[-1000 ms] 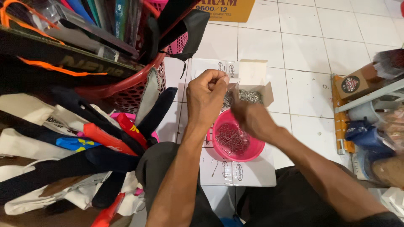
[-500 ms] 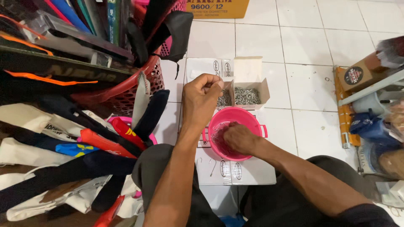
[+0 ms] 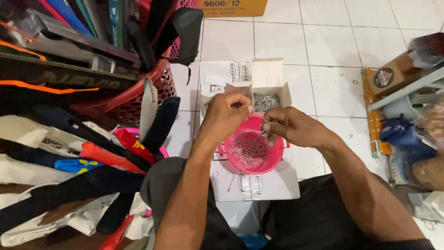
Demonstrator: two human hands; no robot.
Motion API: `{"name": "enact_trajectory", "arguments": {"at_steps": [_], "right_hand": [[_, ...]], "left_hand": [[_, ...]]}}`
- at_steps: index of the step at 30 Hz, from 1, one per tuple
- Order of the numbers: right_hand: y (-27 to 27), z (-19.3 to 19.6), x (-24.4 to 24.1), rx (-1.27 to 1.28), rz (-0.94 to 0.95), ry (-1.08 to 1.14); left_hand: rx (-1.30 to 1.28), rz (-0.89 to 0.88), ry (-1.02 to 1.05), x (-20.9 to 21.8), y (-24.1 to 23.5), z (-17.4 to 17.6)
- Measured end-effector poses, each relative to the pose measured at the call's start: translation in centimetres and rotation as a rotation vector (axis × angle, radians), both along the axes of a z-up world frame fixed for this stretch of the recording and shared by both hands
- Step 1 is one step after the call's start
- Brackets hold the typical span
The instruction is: The person sits on the floor and repeatedly picks up metal hooks from a pink bowl, attaches them to a metal rod, and places the assembled unit into a cardboard box. The person continues this repetitive assembly process throughout the clip.
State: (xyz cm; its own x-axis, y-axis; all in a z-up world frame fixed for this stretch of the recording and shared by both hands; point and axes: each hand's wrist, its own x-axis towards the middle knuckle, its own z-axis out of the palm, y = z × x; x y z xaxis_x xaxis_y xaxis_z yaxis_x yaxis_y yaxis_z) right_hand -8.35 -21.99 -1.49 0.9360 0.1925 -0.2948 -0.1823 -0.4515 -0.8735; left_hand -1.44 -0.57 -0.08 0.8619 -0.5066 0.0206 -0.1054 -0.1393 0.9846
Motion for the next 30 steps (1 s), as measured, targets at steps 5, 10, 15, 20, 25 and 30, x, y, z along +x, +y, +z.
{"name": "enact_trajectory", "arguments": {"at_steps": [5, 10, 15, 20, 25, 30], "right_hand": [[-0.2, 0.3, 0.1, 0.045, -0.064, 0.042], [-0.9, -0.7, 0.5, 0.119, -0.172, 0.036], [-0.5, 0.0, 0.4, 0.287, -0.326, -0.002], [-0.5, -0.6, 0.5, 0.309, -0.398, -0.017], [-0.4, -0.7, 0.6, 0.322, -0.418, 0.002], [-0.9, -0.6, 0.8, 0.464, -0.538, 0.012]], "left_hand": [[0.099, -0.136, -0.028, 1.2, -0.7, -1.5], [0.124, -0.175, 0.011, 1.0, -0.5, -0.5], [0.054, -0.226, 0.093, 1.1, -0.5, -1.0], [0.018, -0.259, 0.118, 0.7, -0.5, -0.5], [0.020, -0.252, 0.035, 1.5, -1.2, -3.2], [0.007, -0.269, 0.004, 1.4, -0.5, -1.6]]}}
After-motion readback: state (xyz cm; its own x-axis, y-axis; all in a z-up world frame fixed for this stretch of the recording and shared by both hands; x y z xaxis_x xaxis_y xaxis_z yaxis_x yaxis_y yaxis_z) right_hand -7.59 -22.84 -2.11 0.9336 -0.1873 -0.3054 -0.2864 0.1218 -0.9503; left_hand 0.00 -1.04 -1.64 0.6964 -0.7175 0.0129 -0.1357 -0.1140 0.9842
